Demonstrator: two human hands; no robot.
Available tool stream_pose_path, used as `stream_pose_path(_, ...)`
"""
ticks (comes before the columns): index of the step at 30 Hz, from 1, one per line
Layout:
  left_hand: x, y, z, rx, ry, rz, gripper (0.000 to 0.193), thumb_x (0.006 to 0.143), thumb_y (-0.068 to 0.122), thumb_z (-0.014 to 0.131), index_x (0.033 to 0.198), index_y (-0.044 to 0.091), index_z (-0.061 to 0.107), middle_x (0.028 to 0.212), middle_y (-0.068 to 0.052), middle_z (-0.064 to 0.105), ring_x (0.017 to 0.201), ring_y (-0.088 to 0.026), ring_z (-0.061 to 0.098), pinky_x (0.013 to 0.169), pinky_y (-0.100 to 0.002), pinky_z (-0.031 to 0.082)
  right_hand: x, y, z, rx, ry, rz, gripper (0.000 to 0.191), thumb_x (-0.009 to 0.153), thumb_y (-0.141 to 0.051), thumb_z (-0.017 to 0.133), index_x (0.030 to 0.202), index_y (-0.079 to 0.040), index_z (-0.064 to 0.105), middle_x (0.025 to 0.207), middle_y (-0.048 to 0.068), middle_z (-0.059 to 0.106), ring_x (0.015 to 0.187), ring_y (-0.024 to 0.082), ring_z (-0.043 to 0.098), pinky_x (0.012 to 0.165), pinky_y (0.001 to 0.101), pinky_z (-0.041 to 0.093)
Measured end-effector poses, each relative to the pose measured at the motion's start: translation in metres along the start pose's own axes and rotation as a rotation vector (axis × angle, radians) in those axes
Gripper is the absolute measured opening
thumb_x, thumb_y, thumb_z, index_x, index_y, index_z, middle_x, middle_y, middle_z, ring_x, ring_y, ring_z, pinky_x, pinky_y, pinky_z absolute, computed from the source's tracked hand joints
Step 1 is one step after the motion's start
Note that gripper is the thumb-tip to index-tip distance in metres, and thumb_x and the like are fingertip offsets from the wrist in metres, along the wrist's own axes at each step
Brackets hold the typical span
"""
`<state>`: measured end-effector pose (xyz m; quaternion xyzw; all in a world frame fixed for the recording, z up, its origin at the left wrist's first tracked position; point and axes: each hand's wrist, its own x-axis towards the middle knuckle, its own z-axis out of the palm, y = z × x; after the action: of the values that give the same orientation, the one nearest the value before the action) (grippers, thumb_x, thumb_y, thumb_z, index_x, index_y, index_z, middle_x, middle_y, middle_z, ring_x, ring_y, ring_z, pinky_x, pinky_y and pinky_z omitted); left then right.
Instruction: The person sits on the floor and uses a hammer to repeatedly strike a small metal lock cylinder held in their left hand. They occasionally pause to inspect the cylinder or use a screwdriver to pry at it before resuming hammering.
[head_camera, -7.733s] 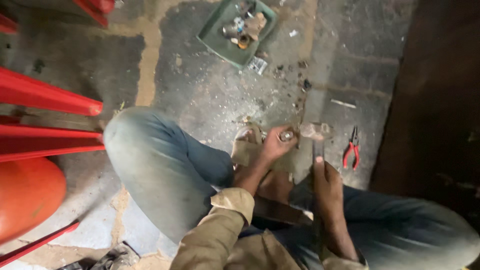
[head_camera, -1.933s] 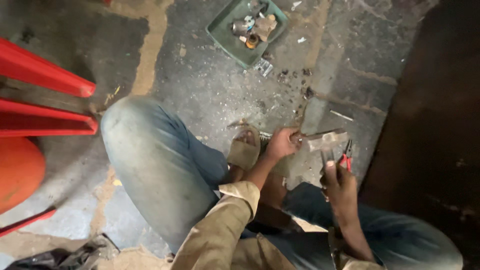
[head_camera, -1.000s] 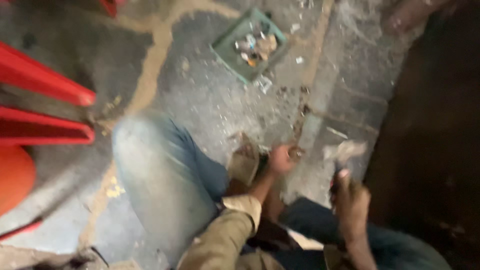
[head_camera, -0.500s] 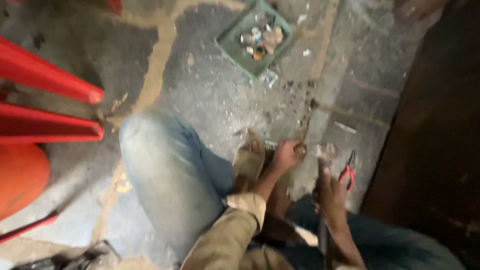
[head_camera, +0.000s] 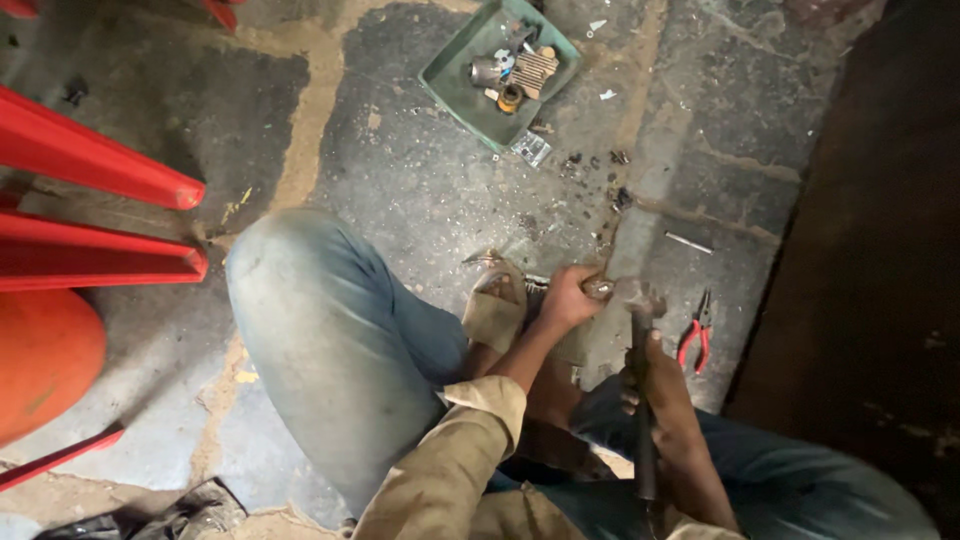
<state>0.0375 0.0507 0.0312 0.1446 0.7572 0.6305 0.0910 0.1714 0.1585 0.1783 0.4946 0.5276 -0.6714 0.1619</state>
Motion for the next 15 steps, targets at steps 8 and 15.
stream_pose_path(8, -0.009, 0.008, -0.003, -0.017, -0.017, -0.069, 0.036, 0.073, 0.019, 0.082, 0.105, 0.003, 0.076, 0.095, -0.02, 0.076, 0.091, -0.033, 0.076, 0.079, -0.039, 0.059, 0.004, -0.01, 0.004, 0.014, 0.013, 0.033, 0.056, 0.099, -0.065, 0.038, 0.088, -0.013, 0.054, 0.06, 0.002, 0.045, 0.042, 0.016, 0.038, 0.041, 0.0326, 0.031)
stream_pose_path(15, -0.009, -0.002, 0.0, -0.07, 0.156, -0.064, 0.04, 0.07, 0.019, 0.084, 0.105, 0.002, 0.076, 0.096, -0.014, 0.076, 0.078, -0.027, 0.072, 0.071, -0.039, 0.056, 0.005, -0.016, -0.008, 0.072, 0.003, 0.025, 0.057, 0.1, -0.066, 0.037, 0.088, -0.013, 0.052, 0.06, 0.001, 0.044, 0.043, 0.014, 0.036, 0.043, 0.031, 0.03)
